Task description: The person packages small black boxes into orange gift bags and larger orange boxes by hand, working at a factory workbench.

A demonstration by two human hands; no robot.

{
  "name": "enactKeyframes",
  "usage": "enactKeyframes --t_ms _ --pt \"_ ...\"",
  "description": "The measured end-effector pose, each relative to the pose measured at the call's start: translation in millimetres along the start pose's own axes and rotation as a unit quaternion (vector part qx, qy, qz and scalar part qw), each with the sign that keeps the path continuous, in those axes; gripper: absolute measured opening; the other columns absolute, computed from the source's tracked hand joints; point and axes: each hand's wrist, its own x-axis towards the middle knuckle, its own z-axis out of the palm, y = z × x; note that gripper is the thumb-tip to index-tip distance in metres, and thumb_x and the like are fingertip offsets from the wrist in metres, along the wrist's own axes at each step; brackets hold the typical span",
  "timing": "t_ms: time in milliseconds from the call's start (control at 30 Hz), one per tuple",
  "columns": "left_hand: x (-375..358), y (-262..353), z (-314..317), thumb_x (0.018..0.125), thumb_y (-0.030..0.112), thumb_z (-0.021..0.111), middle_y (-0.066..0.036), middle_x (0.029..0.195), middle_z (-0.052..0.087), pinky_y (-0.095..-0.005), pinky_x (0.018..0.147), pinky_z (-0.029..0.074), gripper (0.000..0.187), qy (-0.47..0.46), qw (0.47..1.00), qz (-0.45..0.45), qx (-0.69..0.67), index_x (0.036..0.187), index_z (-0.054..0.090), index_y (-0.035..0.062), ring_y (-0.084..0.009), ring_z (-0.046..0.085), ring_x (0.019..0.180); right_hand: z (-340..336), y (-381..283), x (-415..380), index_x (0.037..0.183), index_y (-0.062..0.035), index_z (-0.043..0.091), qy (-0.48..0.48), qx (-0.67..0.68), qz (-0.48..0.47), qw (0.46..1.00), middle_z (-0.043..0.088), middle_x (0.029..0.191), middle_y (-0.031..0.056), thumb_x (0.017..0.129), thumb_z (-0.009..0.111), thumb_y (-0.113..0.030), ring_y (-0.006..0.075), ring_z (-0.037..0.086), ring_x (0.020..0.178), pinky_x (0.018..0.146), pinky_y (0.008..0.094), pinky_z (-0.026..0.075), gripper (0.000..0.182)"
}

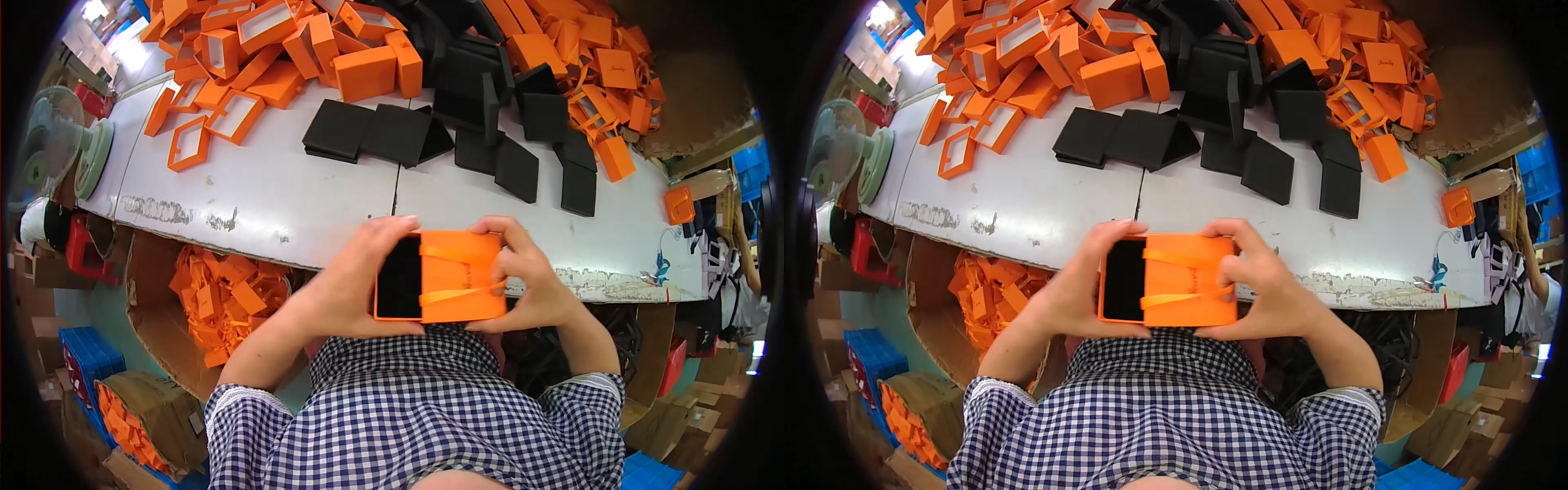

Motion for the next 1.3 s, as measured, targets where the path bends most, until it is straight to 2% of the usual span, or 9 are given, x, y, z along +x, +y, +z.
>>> enactKeyframes --t_ms 100,333,533,667,833,1100,1167,1200,1300 --pt "2 -1 29 0.061 0.05 0.097 -0.03 0.168 -0.005 -0.0564 0.124 0.021 0.149 0.048 0.993 0.082 -0.065 0.165 -0.002 0.0103 -0.0489 0.005 0.156 31 9 10 0.085 -0.0062 0.051 0.013 0.038 -0.005 0.999 0.044 0.139 0.0222 0.062 0.097 -0.02 0.0386 0.048 0.131 0.104 0.045 0.047 0.054" --pt "-32 -11 9 0.07 0.046 0.094 -0.032 0.167 0.005 -0.0541 0.122 0.027 0.137 0.022 0.995 -0.052 -0.086 0.165 0.001 0.0098 -0.0485 0.014 0.155 89 23 34 0.093 -0.0063 0.051 0.019 0.105 -0.022 0.994 0.039 0.14 0.0219 0.067 0.094 -0.017 0.038 0.048 0.13 0.104 0.0435 0.047 0.052" --pt "-52 14 -11 0.069 0.044 0.094 -0.028 0.163 0.021 -0.0532 0.118 0.03 0.122 0.076 0.992 0.003 0.096 0.16 0.025 0.0014 -0.0476 0.031 0.142 103 12 54 0.111 -0.0036 0.056 -0.014 0.089 -0.087 0.992 0.038 0.143 0.0222 0.069 0.096 -0.025 0.0375 0.05 0.128 0.106 0.0448 0.047 0.061" --pt "-128 38 -87 0.066 0.039 0.096 -0.027 0.158 0.032 -0.0525 0.12 0.029 0.121 0.113 0.97 -0.189 0.104 0.158 0.028 -0.0022 -0.0443 0.034 0.145 34 4 43 0.147 -0.0052 0.046 0.061 -0.079 -0.062 0.993 0.045 0.147 0.0225 0.066 0.096 -0.029 0.042 0.047 0.137 0.114 0.0462 0.042 0.099" --pt "-171 11 -171 0.063 0.063 0.089 -0.033 0.165 0.017 -0.0524 0.124 0.022 0.138 0.152 0.855 -0.384 0.315 0.164 0.015 0.0053 -0.0471 0.019 0.155 -54 91 4 0.154 -0.0018 0.037 0.146 -0.342 0.106 0.922 0.037 0.161 0.0206 0.067 0.093 -0.029 0.0367 0.036 0.149 0.121 0.045 0.033 0.107" --pt "-63 -170 -225 0.068 0.068 0.083 -0.031 0.161 0.032 -0.0569 0.118 0.033 0.125 0.299 0.698 -0.455 0.466 0.163 0.024 0.0131 -0.0452 0.029 0.151 -65 104 4 0.14 0.0063 0.05 0.166 -0.401 0.095 0.896 0.051 0.147 0.0235 0.094 0.066 -0.005 0.04 0.049 0.137 0.114 0.042 0.041 0.049" --pt "-80 -201 -245 0.069 0.052 0.087 -0.019 0.134 0.062 -0.0518 0.104 0.047 0.099 0.358 0.733 -0.382 0.434 0.15 0.047 0.0122 -0.038 0.059 0.123 -72 93 -6 0.132 0.0043 0.056 0.266 -0.48 0.03 0.835 0.06 0.135 0.0207 0.092 0.069 -0.003 0.038 0.059 0.121 0.101 0.0407 0.049 0.042" --pt "-102 -215 -255 0.068 0.042 0.089 -0.019 0.127 0.065 -0.0491 0.101 0.049 0.091 0.382 0.727 -0.252 0.512 0.145 0.053 0.0098 -0.0377 0.062 0.115 -75 89 -13 0.128 0.0028 0.059 0.318 -0.49 0.012 0.812 0.065 0.127 0.0189 0.092 0.071 -0.003 0.0369 0.065 0.111 0.094 0.0396 0.053 0.039" --pt "-117 -156 -243 0.071 0.026 0.089 -0.018 0.135 0.058 -0.0458 0.103 0.048 0.09 0.424 0.742 -0.229 0.467 0.147 0.046 0.0032 -0.0343 0.058 0.123 -65 61 -18 0.123 -0.001 0.061 0.397 -0.218 0.052 0.89 0.068 0.089 0.0075 0.098 0.071 -0.012 0.0186 0.065 0.08 0.072 0.0301 0.051 0.029"
